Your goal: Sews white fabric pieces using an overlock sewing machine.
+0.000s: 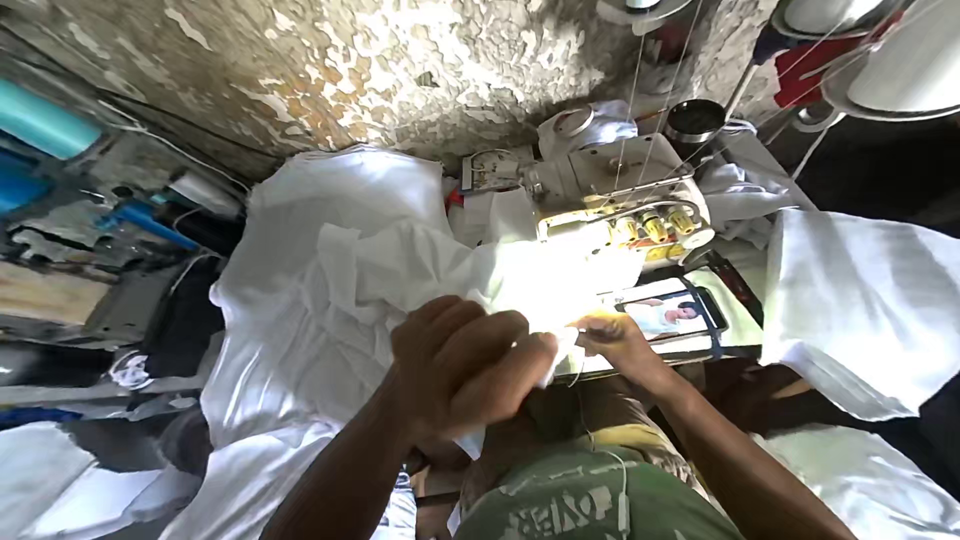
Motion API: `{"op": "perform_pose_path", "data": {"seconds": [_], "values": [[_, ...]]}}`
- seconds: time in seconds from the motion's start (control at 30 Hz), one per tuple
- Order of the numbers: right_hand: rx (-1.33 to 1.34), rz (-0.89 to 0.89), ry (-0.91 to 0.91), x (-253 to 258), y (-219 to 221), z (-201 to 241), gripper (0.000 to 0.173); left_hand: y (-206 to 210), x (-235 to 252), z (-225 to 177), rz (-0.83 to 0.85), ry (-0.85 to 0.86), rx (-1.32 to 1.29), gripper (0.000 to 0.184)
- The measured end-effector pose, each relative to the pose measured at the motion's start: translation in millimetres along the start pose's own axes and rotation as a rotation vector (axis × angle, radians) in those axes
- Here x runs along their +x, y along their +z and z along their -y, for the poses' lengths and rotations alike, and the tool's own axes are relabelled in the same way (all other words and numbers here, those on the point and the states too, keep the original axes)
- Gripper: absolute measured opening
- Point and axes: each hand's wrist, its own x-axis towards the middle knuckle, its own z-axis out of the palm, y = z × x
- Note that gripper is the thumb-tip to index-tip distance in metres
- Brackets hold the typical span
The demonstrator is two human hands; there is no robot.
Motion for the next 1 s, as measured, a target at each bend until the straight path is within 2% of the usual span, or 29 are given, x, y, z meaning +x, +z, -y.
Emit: {"op": "perform_pose_path", "data": {"seconds": [0.13, 0.27, 0.37, 0.47, 0.6, 0.73, 0.87, 0.93, 1.0], "values": [[0.069, -0.055, -0.068, -27.7, 5.8, -11.5, 0.008, 15.1, -14.7, 7.4, -0.037, -0.322, -0.196, 0.024], [0.009, 0.010, -0.099, -40.3, 11.4, -10.0, 0.008, 13.1, -35.1, 1.6, -0.052, -0.591, -0.464, 0.021], [-0.088, 0.035, -0.136, -43.5, 13.3, -28.1, 0.015, 3.9, -51.1, -21.0, 0.068, -0.661, -0.665, 0.023], [-0.380, 0.029, -0.172, -54.5, 16.3, -53.0, 0.022, 10.8, -80.9, -40.8, 0.261, -0.696, -0.914, 0.019], [-0.625, -0.114, -0.226, -83.4, 32.9, -60.2, 0.018, 37.3, -131.8, -71.0, 0.460, -0.901, -1.149, 0.023], [-0.548, -0.140, -0.065, -115.8, 40.7, -62.3, 0.020, 62.1, -163.9, -94.7, 0.498, -0.919, -1.222, 0.024], [-0.016, -0.051, 0.390, -136.0, 43.9, -46.3, 0.033, 86.8, -177.9, -112.3, 0.560, -0.817, -1.152, 0.024], [0.138, -0.044, 0.512, -142.8, 47.8, -41.5, 0.039, 98.1, -183.8, -120.4, 0.605, -0.747, -1.075, 0.024], [0.181, -0.080, 0.560, -147.5, 51.7, -42.5, 0.030, 110.0, -188.7, -130.2, 0.585, -0.692, -0.967, 0.022]]}}
